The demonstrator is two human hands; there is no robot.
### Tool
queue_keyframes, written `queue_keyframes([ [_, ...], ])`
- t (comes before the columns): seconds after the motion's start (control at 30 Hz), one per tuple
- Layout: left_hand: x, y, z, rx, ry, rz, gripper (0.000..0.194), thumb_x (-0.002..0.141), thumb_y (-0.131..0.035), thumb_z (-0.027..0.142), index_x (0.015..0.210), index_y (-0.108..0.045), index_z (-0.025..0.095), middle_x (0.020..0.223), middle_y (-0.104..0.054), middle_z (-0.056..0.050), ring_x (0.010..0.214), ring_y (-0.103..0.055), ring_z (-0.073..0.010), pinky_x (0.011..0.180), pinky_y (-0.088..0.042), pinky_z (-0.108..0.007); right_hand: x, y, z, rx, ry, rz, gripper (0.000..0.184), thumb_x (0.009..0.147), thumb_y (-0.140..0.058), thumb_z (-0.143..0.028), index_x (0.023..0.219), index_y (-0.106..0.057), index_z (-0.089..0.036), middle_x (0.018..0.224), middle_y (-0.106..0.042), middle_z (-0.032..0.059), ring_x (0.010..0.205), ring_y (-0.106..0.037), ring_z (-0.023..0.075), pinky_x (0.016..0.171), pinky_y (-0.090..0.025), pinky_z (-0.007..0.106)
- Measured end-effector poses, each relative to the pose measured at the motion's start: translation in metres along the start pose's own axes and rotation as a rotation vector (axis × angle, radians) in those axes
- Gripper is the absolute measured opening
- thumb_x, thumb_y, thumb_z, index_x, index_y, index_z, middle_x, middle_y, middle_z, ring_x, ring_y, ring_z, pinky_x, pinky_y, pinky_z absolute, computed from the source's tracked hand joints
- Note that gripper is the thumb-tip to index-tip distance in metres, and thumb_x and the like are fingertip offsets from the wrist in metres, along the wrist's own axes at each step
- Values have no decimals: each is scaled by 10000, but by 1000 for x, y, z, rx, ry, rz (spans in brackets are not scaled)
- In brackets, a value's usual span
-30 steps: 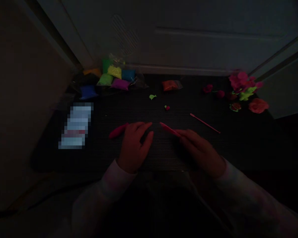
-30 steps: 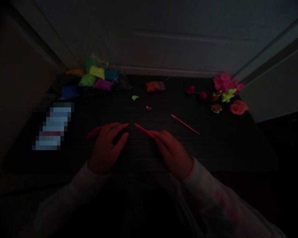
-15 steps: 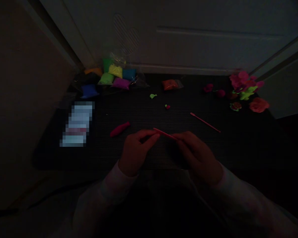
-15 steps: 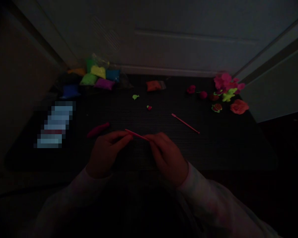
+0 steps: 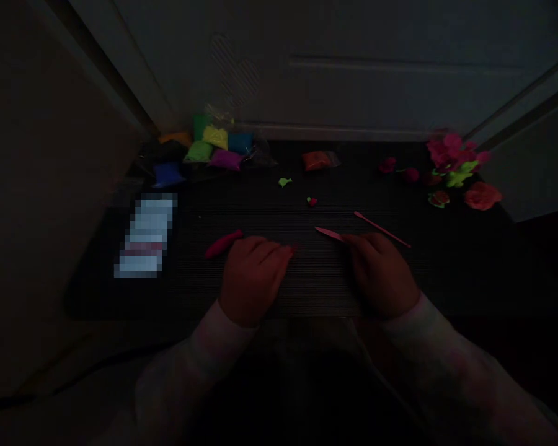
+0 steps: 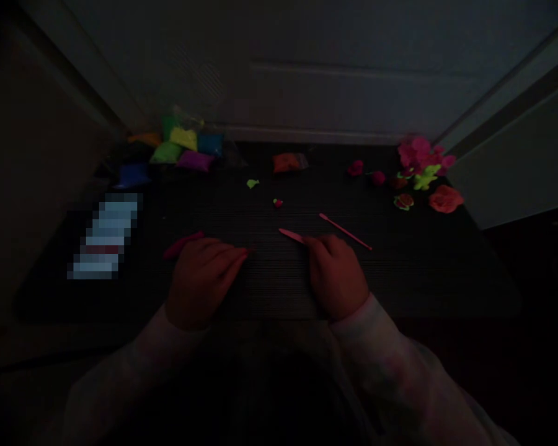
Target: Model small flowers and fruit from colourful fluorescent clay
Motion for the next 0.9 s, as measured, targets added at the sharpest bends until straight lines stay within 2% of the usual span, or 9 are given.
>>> queue_keyframes([
  [0.13, -8, 0, -7, 108, -150, -153, 150, 781, -490, 180, 882, -601, 179, 860, -651, -1, 824, -510, -188, 703, -425, -355, -6, -3, 6, -49, 31, 40, 279, 804, -410, -196, 1047, -542, -163, 917, -549, 106, 853, -503, 220, 692, -412, 371],
  [0.23, -17, 6, -9, 105, -140, -201, 204, 778, -484, 163, 956, -582, 162, 913, -626, -34, 872, -486, -190, 729, -424, -344, -9, 0, 4, -60, 30, 89, 268, 802, -426, -219, 1039, -545, -176, 976, -541, 108, 907, -487, 232, 716, -388, 388],
  [0.33, -24, 11, -5, 133, -87, -197, 251, 773, -488, 190, 1008, -572, 179, 832, -591, -46, 825, -467, -191, 713, -418, -345, -8, 3, -7, 8, 120, 85, 270, 800, -432, -197, 1045, -546, -189, 1007, -534, 98, 932, -481, 218, 752, -366, 383],
  [0.43, -26, 10, 4, 142, -55, -232, 297, 777, -479, 226, 1066, -549, 215, 735, -542, -31, 730, -451, -176, 661, -403, -340, 3, 4, -22, 105, 253, 7, 272, 813, -429, -210, 1057, -548, -223, 969, -559, 68, 927, -483, 195, 780, -333, 372],
  [0.57, -26, 5, 9, 153, -25, -256, 301, 782, -465, 251, 1068, -551, 217, 730, -530, -34, 726, -451, -179, 649, -387, -343, 28, -1, -38, 136, 320, -118, 266, 832, -413, -283, 1049, -561, -242, 949, -582, 50, 892, -493, 185, 776, -291, 369],
  [0.77, -29, 5, 8, 147, -11, -282, 305, 789, -450, 267, 1074, -545, 215, 762, -541, -40, 735, -451, -189, 646, -386, -352, 45, -6, -41, 137, 419, -280, 210, 809, -454, -259, 963, -596, -242, 965, -584, 37, 851, -502, 182, 770, -278, 366],
  [0.9, -30, 4, 7, 88, 1, -262, 299, 787, -457, 262, 1068, -544, 208, 797, -544, -47, 761, -454, -189, 664, -396, -351, 45, -8, -40, 230, 391, -320, 124, 773, -498, -207, 853, -592, -207, 936, -593, 30, 862, -509, 175, 769, -297, 348],
])
Point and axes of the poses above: each hand's wrist, its own x-axis towards the middle knuckle, its own y-axis out of the back of the hand, z = x × y, the point moved 1 cm from there along x, towards the middle knuckle
